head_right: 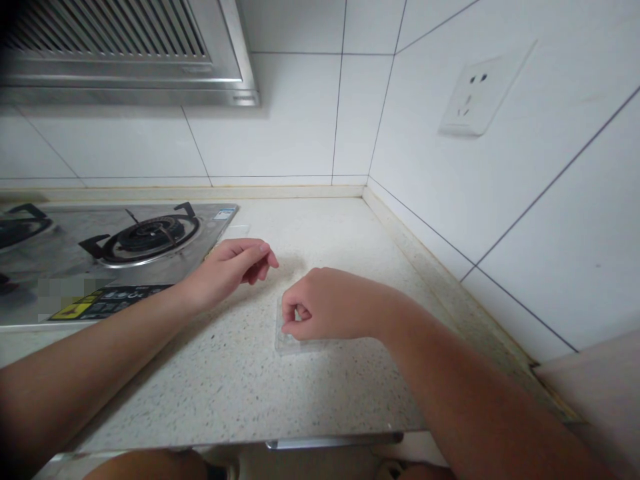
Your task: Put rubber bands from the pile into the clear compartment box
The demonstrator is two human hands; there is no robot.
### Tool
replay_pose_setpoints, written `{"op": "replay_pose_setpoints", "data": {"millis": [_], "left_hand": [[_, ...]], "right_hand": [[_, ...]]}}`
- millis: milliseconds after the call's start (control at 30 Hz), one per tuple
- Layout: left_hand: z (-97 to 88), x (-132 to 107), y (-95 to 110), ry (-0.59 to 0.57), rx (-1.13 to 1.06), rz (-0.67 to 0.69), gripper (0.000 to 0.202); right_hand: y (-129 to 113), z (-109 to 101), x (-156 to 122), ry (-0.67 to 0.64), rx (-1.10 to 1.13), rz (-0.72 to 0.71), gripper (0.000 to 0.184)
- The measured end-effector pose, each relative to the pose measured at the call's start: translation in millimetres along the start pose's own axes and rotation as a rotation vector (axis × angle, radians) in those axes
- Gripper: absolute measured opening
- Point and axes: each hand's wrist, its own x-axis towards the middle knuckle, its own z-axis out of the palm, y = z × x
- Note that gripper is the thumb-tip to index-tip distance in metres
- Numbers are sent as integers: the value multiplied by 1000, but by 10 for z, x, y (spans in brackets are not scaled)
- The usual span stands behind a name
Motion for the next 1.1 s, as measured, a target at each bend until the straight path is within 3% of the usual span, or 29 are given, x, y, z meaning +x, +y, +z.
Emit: {"op": "replay_pose_setpoints", "data": {"millis": [333, 633, 900, 1100], "left_hand": [[2, 4, -14, 1, -24, 14, 36], [-9, 5, -19, -29, -4, 23, 35], [-32, -1, -40, -35, 135, 40, 36], [-101, 42, -51, 11, 317, 31, 35]], "right_hand": [[-81, 5, -22, -44, -88, 22, 15], [-102, -48, -34, -9, -64, -9, 12], [-47, -39, -44, -59, 26, -4, 22], [163, -115, -35, 174, 65, 65, 25]]}}
